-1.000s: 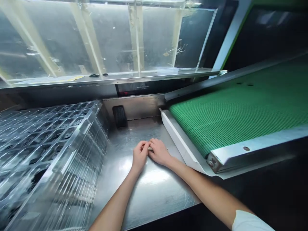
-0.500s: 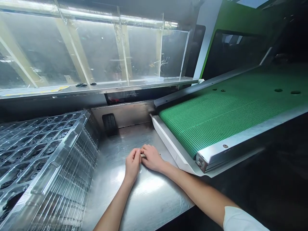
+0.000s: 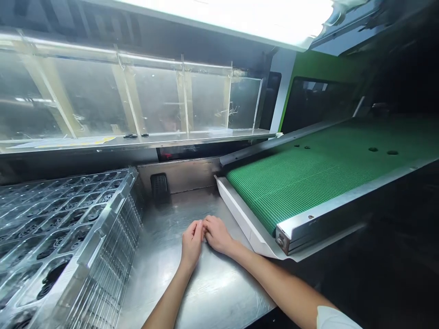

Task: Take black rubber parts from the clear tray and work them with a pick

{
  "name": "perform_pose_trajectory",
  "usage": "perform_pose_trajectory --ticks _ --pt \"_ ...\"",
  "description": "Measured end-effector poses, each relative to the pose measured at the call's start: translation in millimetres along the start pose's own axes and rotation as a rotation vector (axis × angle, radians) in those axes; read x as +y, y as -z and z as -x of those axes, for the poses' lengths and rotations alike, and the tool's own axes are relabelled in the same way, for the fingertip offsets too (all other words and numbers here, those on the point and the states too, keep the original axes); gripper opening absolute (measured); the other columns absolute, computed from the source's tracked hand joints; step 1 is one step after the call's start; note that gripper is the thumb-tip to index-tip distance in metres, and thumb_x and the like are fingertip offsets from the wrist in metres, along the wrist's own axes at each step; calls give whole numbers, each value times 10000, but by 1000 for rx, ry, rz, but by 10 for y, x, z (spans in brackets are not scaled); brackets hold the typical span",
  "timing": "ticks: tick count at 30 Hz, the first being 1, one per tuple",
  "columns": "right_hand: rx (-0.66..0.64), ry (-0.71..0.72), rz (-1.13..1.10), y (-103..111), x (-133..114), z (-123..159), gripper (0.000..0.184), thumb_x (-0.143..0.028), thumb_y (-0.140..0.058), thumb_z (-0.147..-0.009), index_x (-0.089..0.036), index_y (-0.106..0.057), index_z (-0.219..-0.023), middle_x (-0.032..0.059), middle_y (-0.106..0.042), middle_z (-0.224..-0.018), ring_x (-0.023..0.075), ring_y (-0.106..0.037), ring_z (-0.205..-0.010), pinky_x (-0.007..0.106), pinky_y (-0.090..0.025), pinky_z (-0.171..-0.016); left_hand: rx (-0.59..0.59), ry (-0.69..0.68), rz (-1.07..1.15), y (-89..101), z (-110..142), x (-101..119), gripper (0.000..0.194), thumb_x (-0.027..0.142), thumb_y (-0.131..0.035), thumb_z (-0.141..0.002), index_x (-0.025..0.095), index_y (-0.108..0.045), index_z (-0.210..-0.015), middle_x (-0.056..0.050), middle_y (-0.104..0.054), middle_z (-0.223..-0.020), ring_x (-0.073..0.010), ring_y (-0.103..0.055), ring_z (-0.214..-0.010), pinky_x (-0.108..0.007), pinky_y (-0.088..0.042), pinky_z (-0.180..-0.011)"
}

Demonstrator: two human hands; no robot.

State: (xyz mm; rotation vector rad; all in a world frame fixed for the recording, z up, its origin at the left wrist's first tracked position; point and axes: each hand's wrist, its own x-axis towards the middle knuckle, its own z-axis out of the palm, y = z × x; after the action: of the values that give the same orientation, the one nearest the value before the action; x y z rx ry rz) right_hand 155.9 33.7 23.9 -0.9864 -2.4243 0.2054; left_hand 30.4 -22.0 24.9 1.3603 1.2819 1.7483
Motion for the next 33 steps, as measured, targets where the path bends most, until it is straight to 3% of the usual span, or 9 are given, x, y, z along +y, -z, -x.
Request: perform_pose_trajectory --ticks 5,10,14,17,21,23,26,29,33 --pt "277 -41 -274 276 -83 -87 250 -95 -482 -1017 -192 -700 -1091 67 -666 -1060 210 -616 -1011 336 -471 -893 91 0 41 70 -3 31 660 816 -573 -886 175 -684 -771 40 -379 -519 -135 -357 -490 -245 -304 -499" --pt "520 87 -565 960 -607 166 240 -210 -511 -1043 -231 -699 -1190 62 -679 -1064 216 -648 -979 338 -539 -817 146 -7 64 146 6 73 604 749 -567 -914 175 -674 -765 44 -365 -516 -127 -339 -487 -244 -289 -503" --pt "448 477 -355 1758 -956 547 363 -147 -556 -1049 -343 -667 -1335 32 -699 -1073 222 -661 -946 402 -567 -855 96 37 -23 112 42 46 544 680 -553 -921 172 -662 -761 46 -357 -542 -127 -336 -511 -246 -261 -512" --pt "502 676 -47 2429 -892 618 424 -95 -578 -995 -309 -676 -1348 36 -723 -1039 231 -674 -868 424 -567 -811 13 77 -93 77 84 19 488 620 -541 -932 173 -665 -780 41 -392 -559 -134 -372 -535 -246 -270 -530" --pt "532 606 528 3344 -407 397 189 -154 -664 -993 -268 -756 -1112 19 -738 -943 230 -678 -871 392 -497 -794 -59 72 -172 63 117 44 450 573 -522 -932 181 -669 -768 31 -439 -580 -148 -432 -579 -254 -313 -577" --pt "524 417 671 3767 -69 211 142 -221 -632 -1035 -208 -773 -1022 53 -744 -965 231 -673 -921 374 -485 -839 -67 71 -192 61 119 74 444 563 -510 -930 185 -671 -762 30 -447 -580 -153 -446 -592 -260 -324 -599" --pt "458 -102 768 4252 519 -87 276 -287 -556 -1103 -138 -788 -1111 102 -731 -1129 214 -653 -1007 340 -451 -890 -61 74 -207 54 113 106 437 556 -511 -923 185 -678 -763 31 -458 -585 -153 -450 -601 -265 -329 -622" --pt "182 -527 865 4473 1170 -315 331 -260 -522 -1119 -91 -733 -1310 157 -653 -1335 255 -593 -1179 366 -414 -928 -54 79 -212 48 101 105 444 556 -510 -927 183 -678 -753 28 -473 -598 -152 -455 -613 -267 -331 -637" --pt "-136 -709 899 4400 1932 -414 458 -120 -498 -1072 -64 -572 -1520 231 -502 -1509 302 -541 -1278 397 -415 -954 -39 103 -205 54 72 63 451 561 -517 -935 181 -696 -771 23 -488 -607 -160 -473 -633 -270 -335 -642"
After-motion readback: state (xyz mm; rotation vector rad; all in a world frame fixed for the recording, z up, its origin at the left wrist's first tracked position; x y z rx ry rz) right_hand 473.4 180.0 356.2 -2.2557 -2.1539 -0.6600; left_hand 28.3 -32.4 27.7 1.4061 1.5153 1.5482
